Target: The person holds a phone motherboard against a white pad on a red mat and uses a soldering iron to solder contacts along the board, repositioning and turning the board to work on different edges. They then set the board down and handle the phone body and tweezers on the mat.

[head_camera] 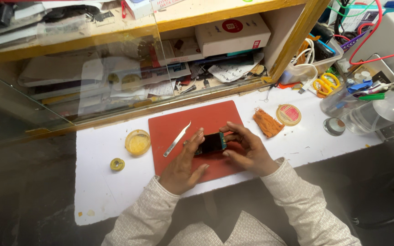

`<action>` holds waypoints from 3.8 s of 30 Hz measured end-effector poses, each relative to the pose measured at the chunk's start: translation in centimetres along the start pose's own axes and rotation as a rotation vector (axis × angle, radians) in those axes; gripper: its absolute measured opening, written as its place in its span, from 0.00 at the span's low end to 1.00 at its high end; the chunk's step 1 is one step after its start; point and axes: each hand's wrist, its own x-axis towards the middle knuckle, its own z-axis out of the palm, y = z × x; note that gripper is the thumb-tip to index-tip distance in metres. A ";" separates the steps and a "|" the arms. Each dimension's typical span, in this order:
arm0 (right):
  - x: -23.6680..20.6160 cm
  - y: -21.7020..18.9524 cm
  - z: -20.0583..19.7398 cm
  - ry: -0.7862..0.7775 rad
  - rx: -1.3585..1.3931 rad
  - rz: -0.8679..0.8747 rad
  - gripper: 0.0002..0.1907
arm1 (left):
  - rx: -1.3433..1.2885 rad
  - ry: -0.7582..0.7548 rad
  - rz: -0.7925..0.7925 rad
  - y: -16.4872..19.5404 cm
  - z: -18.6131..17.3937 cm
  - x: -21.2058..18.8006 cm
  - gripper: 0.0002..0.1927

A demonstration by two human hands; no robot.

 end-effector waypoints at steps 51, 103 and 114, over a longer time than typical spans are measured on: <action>1.1 -5.7 1.5 0.529 -1.027 -0.109 0.10 | -0.091 0.284 -0.184 -0.6 0.2 0.1 0.16; -0.8 -5.0 -2.2 -0.039 -0.440 0.085 0.22 | 0.263 -0.123 0.052 1.3 -0.2 0.6 0.08; -2.3 -4.8 -3.1 0.261 -0.654 -0.183 0.19 | 0.326 -0.014 0.054 1.3 -0.2 0.5 0.04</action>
